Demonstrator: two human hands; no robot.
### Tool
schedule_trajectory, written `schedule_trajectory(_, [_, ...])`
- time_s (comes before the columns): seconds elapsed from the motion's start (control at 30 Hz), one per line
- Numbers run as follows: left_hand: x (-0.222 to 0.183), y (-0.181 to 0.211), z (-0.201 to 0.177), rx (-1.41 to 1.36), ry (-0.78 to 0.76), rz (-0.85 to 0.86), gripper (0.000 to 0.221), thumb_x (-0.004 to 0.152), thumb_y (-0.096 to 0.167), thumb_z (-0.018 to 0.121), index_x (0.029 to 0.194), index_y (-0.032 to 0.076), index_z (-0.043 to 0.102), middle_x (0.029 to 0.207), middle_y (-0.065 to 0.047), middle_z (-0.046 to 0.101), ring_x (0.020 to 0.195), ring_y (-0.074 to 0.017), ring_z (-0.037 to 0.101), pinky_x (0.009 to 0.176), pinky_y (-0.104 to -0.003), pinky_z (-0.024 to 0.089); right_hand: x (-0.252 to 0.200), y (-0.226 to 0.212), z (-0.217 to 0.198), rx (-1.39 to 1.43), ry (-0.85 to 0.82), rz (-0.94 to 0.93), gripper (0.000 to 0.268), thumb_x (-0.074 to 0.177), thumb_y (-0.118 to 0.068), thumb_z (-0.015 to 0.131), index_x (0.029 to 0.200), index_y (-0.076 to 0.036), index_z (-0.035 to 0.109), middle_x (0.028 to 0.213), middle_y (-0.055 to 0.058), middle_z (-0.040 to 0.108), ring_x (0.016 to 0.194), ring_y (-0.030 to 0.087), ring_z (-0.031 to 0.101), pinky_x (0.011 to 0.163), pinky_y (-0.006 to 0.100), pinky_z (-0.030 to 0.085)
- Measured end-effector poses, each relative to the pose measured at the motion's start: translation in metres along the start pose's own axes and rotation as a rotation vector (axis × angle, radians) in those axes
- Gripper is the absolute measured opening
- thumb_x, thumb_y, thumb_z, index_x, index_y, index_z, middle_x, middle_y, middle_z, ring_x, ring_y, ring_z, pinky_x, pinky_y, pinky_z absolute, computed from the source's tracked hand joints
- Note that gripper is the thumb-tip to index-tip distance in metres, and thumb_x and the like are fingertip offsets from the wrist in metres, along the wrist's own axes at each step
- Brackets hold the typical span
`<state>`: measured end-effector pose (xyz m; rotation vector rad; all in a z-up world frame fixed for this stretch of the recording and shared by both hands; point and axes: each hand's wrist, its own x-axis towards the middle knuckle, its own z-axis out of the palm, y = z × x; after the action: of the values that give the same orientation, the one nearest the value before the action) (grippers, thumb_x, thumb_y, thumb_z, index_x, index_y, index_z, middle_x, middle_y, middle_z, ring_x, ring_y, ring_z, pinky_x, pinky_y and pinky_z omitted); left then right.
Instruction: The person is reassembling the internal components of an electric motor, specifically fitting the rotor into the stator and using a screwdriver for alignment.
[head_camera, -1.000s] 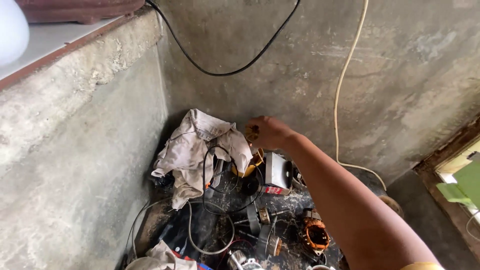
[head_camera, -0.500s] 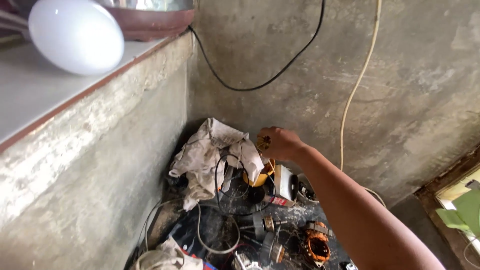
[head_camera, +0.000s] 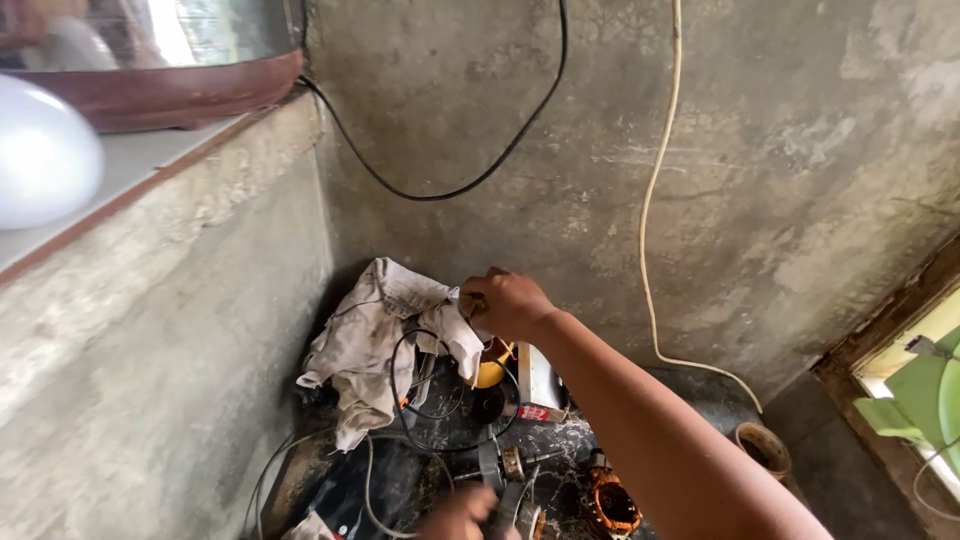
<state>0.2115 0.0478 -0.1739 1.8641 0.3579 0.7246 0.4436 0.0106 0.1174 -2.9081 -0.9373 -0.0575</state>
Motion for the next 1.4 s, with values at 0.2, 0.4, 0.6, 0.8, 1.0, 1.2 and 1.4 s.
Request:
schedule_trajectory(0.2, [0.11,0.168,-0.086,0.436,-0.614,-0.379,0.071,0.092,0.046,0.07,0.151,0.029,0.034,0.156,0.001,0.04,0.137,-0.0281,0.054,0.112,-0.052,0.053,-0.006,0.001,0.01,0.043,0.042,-0.083,0.054,0.08,-0.037,0.072,0.134,-0.03,0.064,0.121,0.01,0.066,0.098,0.034,0.068,0.07,0.046,0.057])
schedule_trajectory(0.4, [0.147,0.146,-0.042,0.355,-0.347,-0.137,0.101,0.075,0.04,0.086,0.156,0.015,0.031,0.156,-0.011,0.042,0.143,-0.032,0.042,0.113,-0.051,0.044,0.005,0.003,0.021,0.051,-0.097,0.017,0.055,0.076,-0.04,0.066,0.131,-0.032,0.061,0.118,0.011,0.063,0.103,0.033,0.064,0.07,0.047,0.054])
schedule_trajectory(0.6, [0.171,0.123,0.006,0.363,-0.199,-0.07,0.108,0.064,0.044,0.096,0.148,0.009,0.038,0.138,-0.014,0.057,0.124,-0.0382,0.056,0.094,-0.052,0.052,0.007,-0.003,0.009,-0.033,-0.189,0.037,0.056,0.073,-0.045,0.065,0.128,-0.037,0.059,0.121,0.01,0.064,0.102,0.034,0.067,0.07,0.047,0.055])
schedule_trajectory(0.8, [0.182,0.127,0.009,0.19,-0.273,-0.173,0.06,0.076,0.027,0.089,0.119,0.02,0.048,0.121,-0.002,0.069,0.103,-0.0271,0.071,0.076,-0.048,0.056,0.019,0.001,0.023,-0.053,-0.174,-0.054,0.068,0.067,-0.054,0.08,0.124,-0.026,0.057,0.114,0.009,0.068,0.1,0.034,0.067,0.066,0.048,0.052])
schedule_trajectory(1.0, [0.182,0.117,0.018,0.319,-0.272,-0.14,0.078,0.075,0.038,0.084,0.136,0.012,0.042,0.136,-0.01,0.056,0.124,-0.0356,0.061,0.093,-0.054,0.058,0.03,0.01,0.035,0.032,-0.188,-0.133,0.089,0.072,-0.034,0.086,0.152,-0.027,0.049,0.108,0.018,0.074,0.1,0.04,0.073,0.087,0.049,0.062])
schedule_trajectory(1.2, [0.187,0.101,0.022,0.313,-0.261,-0.102,0.086,0.075,0.036,0.083,0.145,0.011,0.039,0.139,-0.011,0.054,0.126,-0.0382,0.059,0.096,-0.054,0.056,0.019,0.014,0.06,0.006,-0.044,-0.198,0.071,0.073,-0.024,0.079,0.141,-0.025,0.057,0.105,0.017,0.071,0.091,0.042,0.074,0.076,0.051,0.063])
schedule_trajectory(1.4, [0.185,0.114,0.012,0.238,-0.276,-0.161,0.078,0.077,0.029,0.08,0.143,0.012,0.042,0.139,-0.013,0.057,0.126,-0.0396,0.06,0.099,-0.057,0.054,0.0,0.035,0.044,0.227,-0.032,-0.174,0.079,0.07,-0.034,0.088,0.142,-0.026,0.058,0.119,0.016,0.07,0.109,0.044,0.069,0.093,0.053,0.059])
